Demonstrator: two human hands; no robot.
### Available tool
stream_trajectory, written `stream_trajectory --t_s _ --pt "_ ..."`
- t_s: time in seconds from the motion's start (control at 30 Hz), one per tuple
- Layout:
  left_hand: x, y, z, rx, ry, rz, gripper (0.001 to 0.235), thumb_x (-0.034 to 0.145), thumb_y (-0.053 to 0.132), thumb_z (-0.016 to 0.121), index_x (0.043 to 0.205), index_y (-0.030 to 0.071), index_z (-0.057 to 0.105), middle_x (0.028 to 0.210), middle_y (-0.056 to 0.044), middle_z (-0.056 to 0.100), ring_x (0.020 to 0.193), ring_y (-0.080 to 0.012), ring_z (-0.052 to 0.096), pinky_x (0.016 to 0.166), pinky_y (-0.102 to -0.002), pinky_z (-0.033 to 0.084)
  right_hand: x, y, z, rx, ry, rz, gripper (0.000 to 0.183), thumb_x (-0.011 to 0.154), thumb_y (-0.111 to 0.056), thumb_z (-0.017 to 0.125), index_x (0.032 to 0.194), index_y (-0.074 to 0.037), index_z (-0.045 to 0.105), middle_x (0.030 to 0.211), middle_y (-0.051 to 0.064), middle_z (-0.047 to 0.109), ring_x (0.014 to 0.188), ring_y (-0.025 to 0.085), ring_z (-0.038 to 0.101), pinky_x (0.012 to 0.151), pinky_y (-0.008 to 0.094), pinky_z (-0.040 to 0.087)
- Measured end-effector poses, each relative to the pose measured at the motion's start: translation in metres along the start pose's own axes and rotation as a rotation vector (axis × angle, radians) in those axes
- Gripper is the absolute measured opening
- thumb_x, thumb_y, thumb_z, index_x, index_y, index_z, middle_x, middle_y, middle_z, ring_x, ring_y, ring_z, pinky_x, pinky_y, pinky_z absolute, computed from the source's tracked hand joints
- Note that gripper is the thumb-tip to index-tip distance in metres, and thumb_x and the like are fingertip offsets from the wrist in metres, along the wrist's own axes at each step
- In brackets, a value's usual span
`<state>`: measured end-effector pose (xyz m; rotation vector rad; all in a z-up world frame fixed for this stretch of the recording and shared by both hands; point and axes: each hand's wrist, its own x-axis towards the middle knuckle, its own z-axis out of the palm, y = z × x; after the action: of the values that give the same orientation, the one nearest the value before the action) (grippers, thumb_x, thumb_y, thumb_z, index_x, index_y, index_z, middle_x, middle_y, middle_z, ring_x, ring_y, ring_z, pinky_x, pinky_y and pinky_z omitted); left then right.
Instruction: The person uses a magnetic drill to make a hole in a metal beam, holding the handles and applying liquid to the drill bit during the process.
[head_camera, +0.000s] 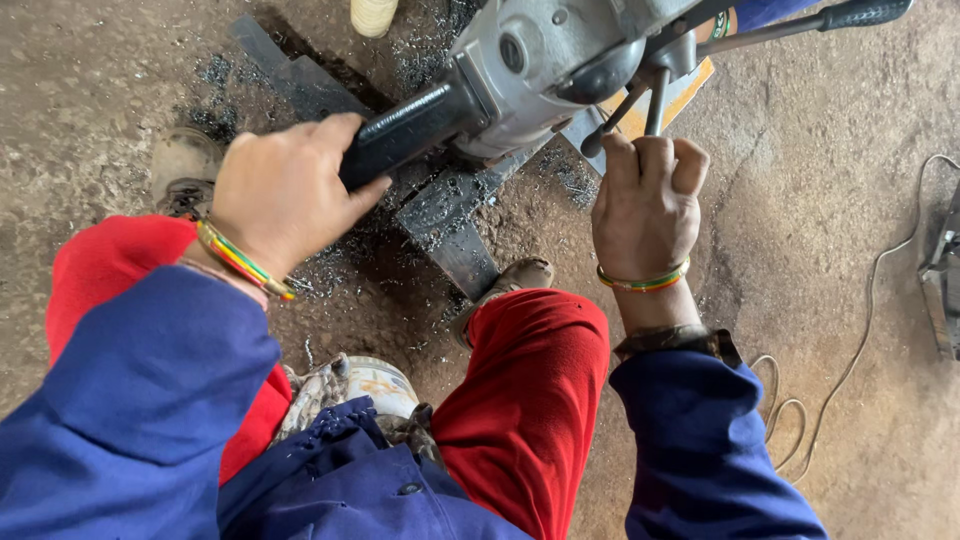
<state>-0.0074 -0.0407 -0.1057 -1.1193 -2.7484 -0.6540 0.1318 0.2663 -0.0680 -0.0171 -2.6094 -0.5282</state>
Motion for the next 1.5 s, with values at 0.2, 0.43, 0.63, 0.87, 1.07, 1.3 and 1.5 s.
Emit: stream_trajectory --t_s 0.2,0.43,0.63,0.87,1.07,1.3,1.5 --pt "0.001 -0.001 0.000 0.016 0.084 0.017 0.049 0.088 0.046 0.078 0.119 0.008 0.071 0.090 -0.011 0.075 0.078 -0.0305 0.073 0.064 -0.045 0.054 0.006 0.036 0.024 0.006 0.066 0.071 0.021 0.101 -0.002 0.058 0.117 -0.012 0.068 0.113 0.008 0.062 0.109 0.031 0.058 0.097 0.047 0.054" --pt "0.004 0.002 -0.014 0.009 0.104 0.054 0.052 0.090 0.045 0.081 0.118 0.003 0.070 0.087 -0.012 0.073 0.073 -0.0310 0.071 0.063 -0.042 0.055 0.043 0.264 0.110 -0.036 0.298 0.450 0.014 0.106 -0.010 0.055 0.101 -0.008 0.068 0.078 0.008 0.070 0.067 0.028 0.071 0.058 0.040 0.053" --pt "0.002 0.007 -0.017 -0.012 0.124 0.035 0.051 0.088 0.044 0.082 0.117 0.003 0.071 0.087 -0.012 0.073 0.073 -0.0314 0.071 0.063 -0.043 0.055 0.044 0.330 0.160 -0.917 -0.040 -0.050 0.015 0.088 -0.023 0.068 0.087 -0.008 0.069 0.072 0.005 0.067 0.062 0.020 0.071 0.045 0.032 0.053" --pt "-0.003 0.014 -0.014 -0.001 0.148 0.008 0.047 0.090 0.043 0.081 0.115 0.005 0.071 0.090 -0.011 0.074 0.075 -0.0295 0.072 0.063 -0.043 0.055 0.077 0.243 0.074 -0.512 0.165 0.045 0.008 0.080 -0.010 0.068 0.075 -0.015 0.070 0.065 -0.001 0.067 0.050 0.016 0.066 0.046 0.028 0.049" --pt "-0.009 0.018 -0.001 0.002 0.118 -0.020 0.051 0.089 0.046 0.078 0.119 0.005 0.070 0.088 -0.010 0.074 0.075 -0.0298 0.072 0.063 -0.045 0.053 0.030 0.094 0.019 -0.262 0.073 0.246 0.010 0.100 -0.004 0.062 0.103 -0.012 0.068 0.105 0.011 0.062 0.080 0.026 0.065 0.066 0.039 0.053" --pt "0.000 0.001 0.001 -0.045 0.060 -0.008 0.050 0.088 0.044 0.078 0.119 0.005 0.071 0.090 -0.013 0.074 0.075 -0.0320 0.071 0.064 -0.045 0.054 0.016 -0.011 0.019 -0.171 0.009 0.239 0.005 0.091 -0.017 0.069 0.096 -0.016 0.066 0.102 0.006 0.061 0.079 0.026 0.067 0.065 0.042 0.054" --pt "0.003 0.001 -0.001 -0.028 0.083 -0.023 0.048 0.085 0.044 0.079 0.115 0.007 0.072 0.087 -0.012 0.074 0.076 -0.0317 0.072 0.064 -0.045 0.054 0.022 -0.008 0.021 -0.189 -0.035 0.225 0.008 0.094 -0.019 0.068 0.102 -0.016 0.066 0.102 0.006 0.060 0.077 0.028 0.066 0.066 0.044 0.054"
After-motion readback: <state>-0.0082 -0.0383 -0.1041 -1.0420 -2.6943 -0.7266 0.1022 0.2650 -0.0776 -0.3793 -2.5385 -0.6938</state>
